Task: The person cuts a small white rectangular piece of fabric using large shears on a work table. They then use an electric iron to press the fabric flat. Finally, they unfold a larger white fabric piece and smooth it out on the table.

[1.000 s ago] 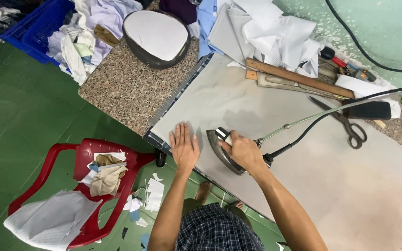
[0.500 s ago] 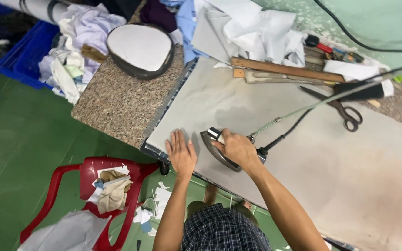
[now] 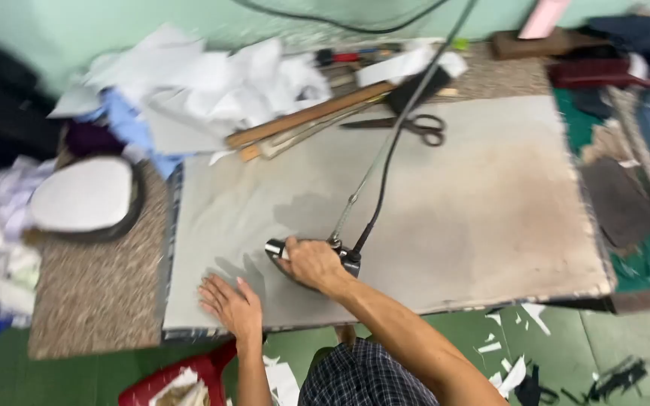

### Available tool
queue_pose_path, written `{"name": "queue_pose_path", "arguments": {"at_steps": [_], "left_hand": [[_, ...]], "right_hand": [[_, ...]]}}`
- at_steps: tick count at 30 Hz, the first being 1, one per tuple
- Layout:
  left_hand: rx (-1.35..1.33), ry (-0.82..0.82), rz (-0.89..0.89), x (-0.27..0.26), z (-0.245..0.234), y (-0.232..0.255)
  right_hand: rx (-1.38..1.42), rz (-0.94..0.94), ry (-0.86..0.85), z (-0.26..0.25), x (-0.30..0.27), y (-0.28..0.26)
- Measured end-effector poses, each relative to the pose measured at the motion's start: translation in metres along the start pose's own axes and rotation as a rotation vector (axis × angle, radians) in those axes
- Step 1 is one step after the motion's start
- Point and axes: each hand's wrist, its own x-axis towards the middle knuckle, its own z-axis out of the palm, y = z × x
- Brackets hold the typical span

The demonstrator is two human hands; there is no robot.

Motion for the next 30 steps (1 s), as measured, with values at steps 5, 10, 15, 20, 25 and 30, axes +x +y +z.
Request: {"name": "queue_pose_path", "arguments": {"at_steps": [5, 10, 15, 20, 25, 30], "left_hand": [[-0.223, -0.124, 0.2, -0.006, 0.039, 0.096], [-0.075, -0.472, 0.375, -0.023, 0.082, 0.18], [0.067, -0.434, 0.645, -0.046, 0.112, 0.226], [0.27, -0.642, 0.59, -0.043, 0.103, 0.24], [0.349, -0.686, 0.543, -0.045, 0.1, 0.249], [0.434, -0.689, 0.536, -0.046, 0.103, 0.256]], "right_hand": [[0.056, 0.091, 0.11, 0.002, -0.025, 0.063], [0.141, 0.341, 0.128, -0.033, -0.072, 0.129], [0.331, 0.575, 0.132, -0.059, -0.129, 0.204], [0.281, 0.653, 0.212, -0.062, -0.175, 0.284], [0.227, 0.661, 0.313, -0.056, -0.202, 0.355], [0.232, 0.641, 0.293, -0.072, -0.232, 0.41]]}}
